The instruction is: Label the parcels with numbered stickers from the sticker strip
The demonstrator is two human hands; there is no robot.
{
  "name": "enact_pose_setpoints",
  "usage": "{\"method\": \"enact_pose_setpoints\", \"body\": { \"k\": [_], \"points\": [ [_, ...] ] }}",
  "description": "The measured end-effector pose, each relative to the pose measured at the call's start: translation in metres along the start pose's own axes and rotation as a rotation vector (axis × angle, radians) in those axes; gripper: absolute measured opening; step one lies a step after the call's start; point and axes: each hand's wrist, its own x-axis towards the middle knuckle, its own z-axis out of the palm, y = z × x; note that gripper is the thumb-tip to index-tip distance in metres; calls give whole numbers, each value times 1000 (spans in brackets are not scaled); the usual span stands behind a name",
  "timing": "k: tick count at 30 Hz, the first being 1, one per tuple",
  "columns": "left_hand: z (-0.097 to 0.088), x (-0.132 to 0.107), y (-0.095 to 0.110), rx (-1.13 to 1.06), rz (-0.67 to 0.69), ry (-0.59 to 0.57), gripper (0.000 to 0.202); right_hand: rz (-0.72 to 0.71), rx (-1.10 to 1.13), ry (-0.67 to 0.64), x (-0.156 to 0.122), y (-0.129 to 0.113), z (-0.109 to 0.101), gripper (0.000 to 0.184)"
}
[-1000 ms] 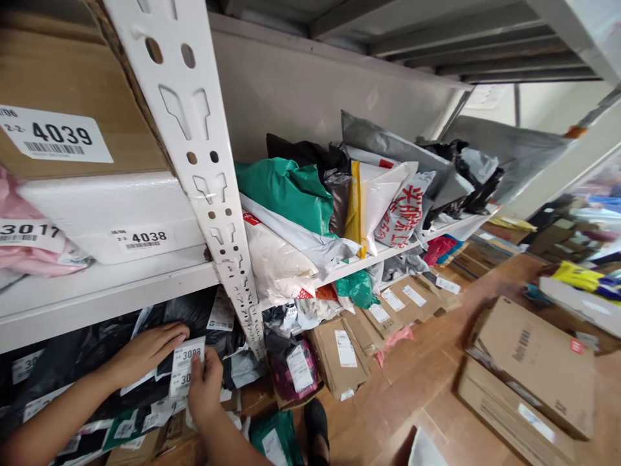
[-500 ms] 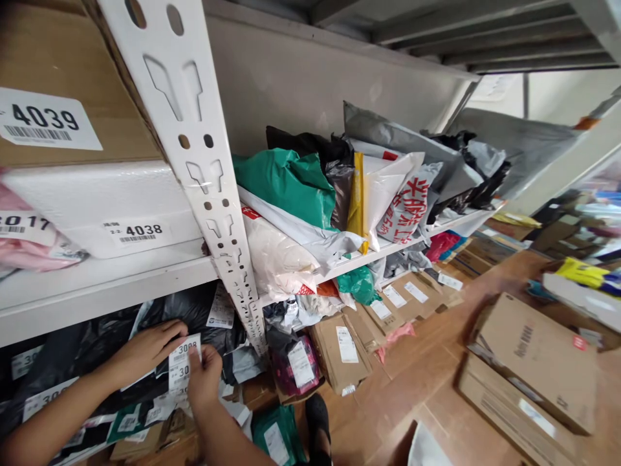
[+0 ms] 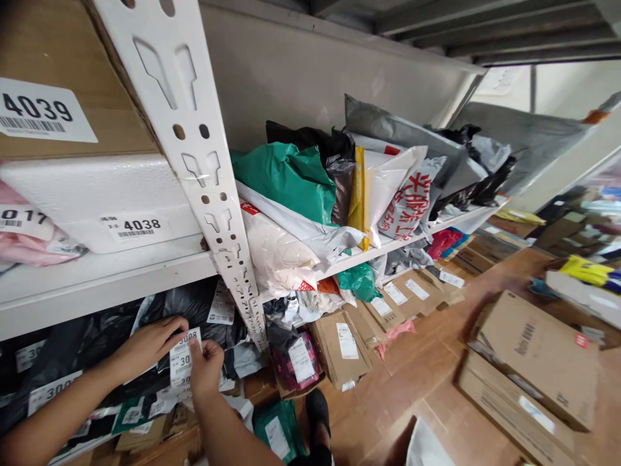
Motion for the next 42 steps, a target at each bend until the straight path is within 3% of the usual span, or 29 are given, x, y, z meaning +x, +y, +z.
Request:
{"method": "enact_pose_setpoints", "body": {
  "k": [14,20,25,28,31,35,38,42],
  "points": [
    [-4,1,11,152,-43,15,20,91,28,-72,-6,-3,-9,48],
    [-1,0,17,231,-68,36,21,41,-15,-10,-7,-9,-6,56],
    [1,4,27,294,-105,64,19,94,-53,-17,-13,-13,-14,58],
    [2,6,28,309,-108,79,18,148,-87,-107,-19,-21,-34,48],
    [3,5,29,314,-95,102,16,204,-125,-143,-24,-37,-66,49],
    [7,0,32,306,-106,171,14,254,-127,-95,-31,-60,-120,54],
    [12,-6,35,287,-117,262,26,280,-78,-48,-40,-76,-159,48],
    [13,-16,38,239,7,290,39,333,45,16,-50,-95,-191,41]
  ]
}}
